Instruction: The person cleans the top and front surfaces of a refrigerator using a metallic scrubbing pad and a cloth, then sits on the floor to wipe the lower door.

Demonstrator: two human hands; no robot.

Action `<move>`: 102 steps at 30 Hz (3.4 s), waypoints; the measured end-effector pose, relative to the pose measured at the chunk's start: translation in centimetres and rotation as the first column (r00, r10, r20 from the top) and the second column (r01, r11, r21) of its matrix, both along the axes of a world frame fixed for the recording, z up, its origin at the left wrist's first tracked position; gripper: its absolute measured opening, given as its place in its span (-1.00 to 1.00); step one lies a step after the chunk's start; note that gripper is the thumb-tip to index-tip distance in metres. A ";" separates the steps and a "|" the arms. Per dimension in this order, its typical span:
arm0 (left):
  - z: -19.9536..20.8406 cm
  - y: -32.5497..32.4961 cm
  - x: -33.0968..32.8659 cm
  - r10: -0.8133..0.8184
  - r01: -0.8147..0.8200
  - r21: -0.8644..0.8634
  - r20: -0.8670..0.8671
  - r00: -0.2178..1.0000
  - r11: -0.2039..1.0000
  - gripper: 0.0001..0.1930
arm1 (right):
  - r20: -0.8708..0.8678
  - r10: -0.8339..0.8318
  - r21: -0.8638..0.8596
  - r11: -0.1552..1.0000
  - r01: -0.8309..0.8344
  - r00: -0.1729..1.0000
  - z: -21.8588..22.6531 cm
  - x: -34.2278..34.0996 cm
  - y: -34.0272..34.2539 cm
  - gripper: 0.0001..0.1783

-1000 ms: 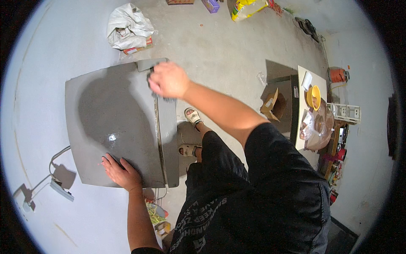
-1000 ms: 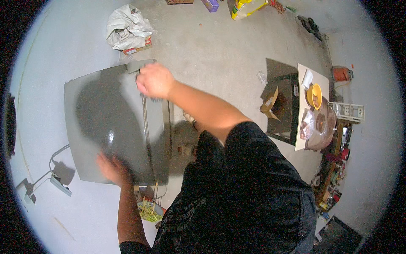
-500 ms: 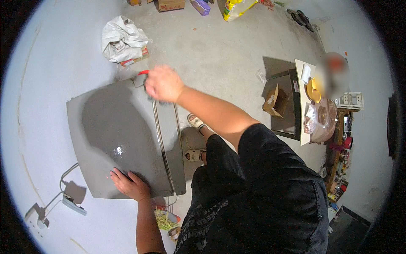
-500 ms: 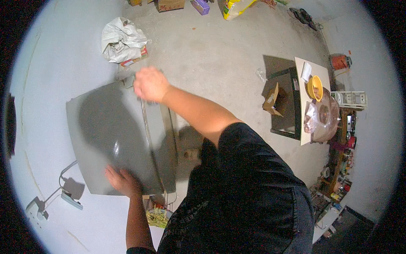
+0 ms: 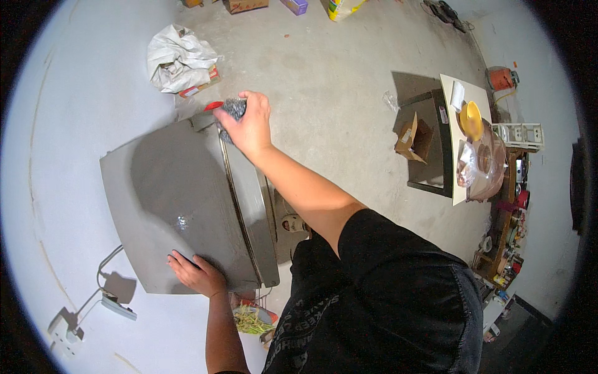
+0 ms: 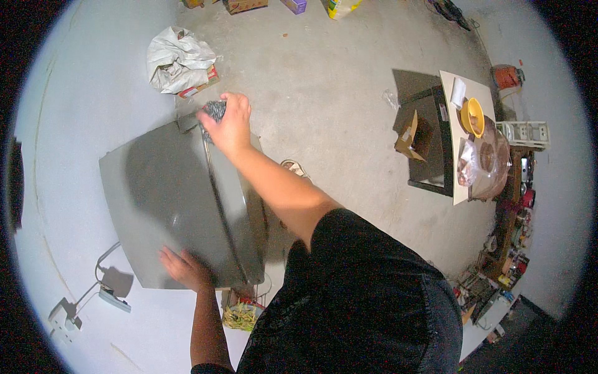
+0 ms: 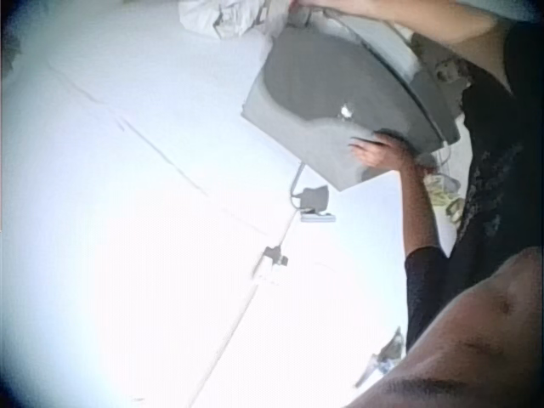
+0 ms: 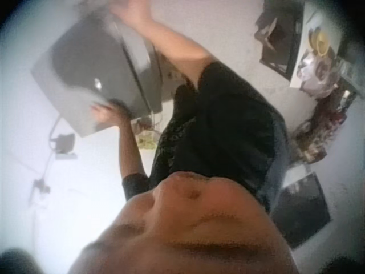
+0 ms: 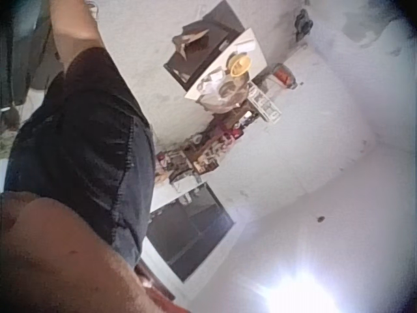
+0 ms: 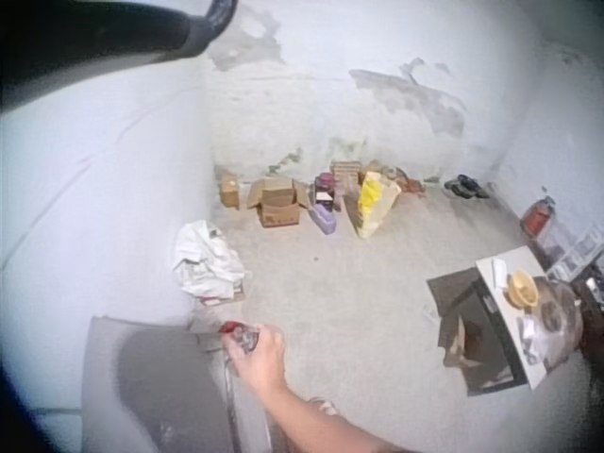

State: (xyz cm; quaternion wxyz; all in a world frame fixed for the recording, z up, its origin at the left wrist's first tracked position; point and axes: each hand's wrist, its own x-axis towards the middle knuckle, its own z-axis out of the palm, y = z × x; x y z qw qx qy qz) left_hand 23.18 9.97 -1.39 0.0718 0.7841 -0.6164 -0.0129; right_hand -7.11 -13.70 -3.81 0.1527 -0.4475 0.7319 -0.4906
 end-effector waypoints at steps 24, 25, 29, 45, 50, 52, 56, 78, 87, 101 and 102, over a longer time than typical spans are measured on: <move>0.0 0.4 0.1 -0.006 0.006 -0.004 -0.027 1.000 1.000 -0.32 | -0.060 0.189 -0.139 0.971 -0.196 0.980 0.2 0.0 4.8 -0.31; -0.3 0.5 0.3 -0.013 0.012 -0.010 -0.024 1.000 1.000 -0.32 | -0.057 0.208 -0.239 0.947 -0.216 0.976 0.0 -0.1 5.0 -0.33; -0.1 0.4 0.4 -0.016 0.016 -0.018 -0.010 1.000 1.000 -0.33 | -0.255 0.133 -0.156 0.972 -0.176 0.958 1.4 0.0 4.3 -0.65; -0.2 0.2 0.6 -0.012 0.011 -0.023 -0.036 0.999 1.000 -0.35 | -0.256 0.385 -0.090 0.904 -0.418 0.887 1.5 -2.9 -0.3 -0.85; -0.9 0.6 1.2 -0.024 0.021 -0.075 -0.041 0.999 0.997 -0.36 | -0.279 0.469 -0.002 0.872 -0.489 0.838 2.1 -3.9 -1.1 -0.88; -1.0 0.7 1.1 -0.022 0.016 -0.073 -0.080 0.997 0.997 -0.35 | -0.310 0.484 0.047 0.868 -0.495 0.819 3.0 -4.5 -1.2 -0.94; -0.2 0.7 0.6 0.052 -0.056 -0.018 -0.169 0.984 0.998 -0.34 | -0.267 0.467 0.138 0.884 -0.447 0.843 3.3 -3.8 -1.0 -0.94; 1.1 -0.1 -0.5 0.067 -0.062 0.049 -0.095 0.993 0.997 -0.33 | -0.434 0.532 -0.033 0.797 -0.603 0.727 2.7 -2.7 -0.9 -0.96; -0.4 0.2 0.0 0.058 -0.058 0.004 -0.097 0.994 0.998 -0.34 | -0.115 0.235 0.042 0.972 -0.232 0.965 -1.8 -12.3 -2.3 -0.90; -1.0 0.7 0.5 -0.030 0.030 -0.063 0.000 1.000 0.998 -0.40 | 0.146 0.367 -0.145 0.927 -0.347 0.919 -2.4 1.9 19.1 -0.33; -1.1 0.7 0.7 -0.048 0.049 -0.083 0.004 0.999 0.995 -0.40 | 0.190 0.374 -0.070 0.927 -0.368 0.908 -2.3 2.5 21.4 -0.30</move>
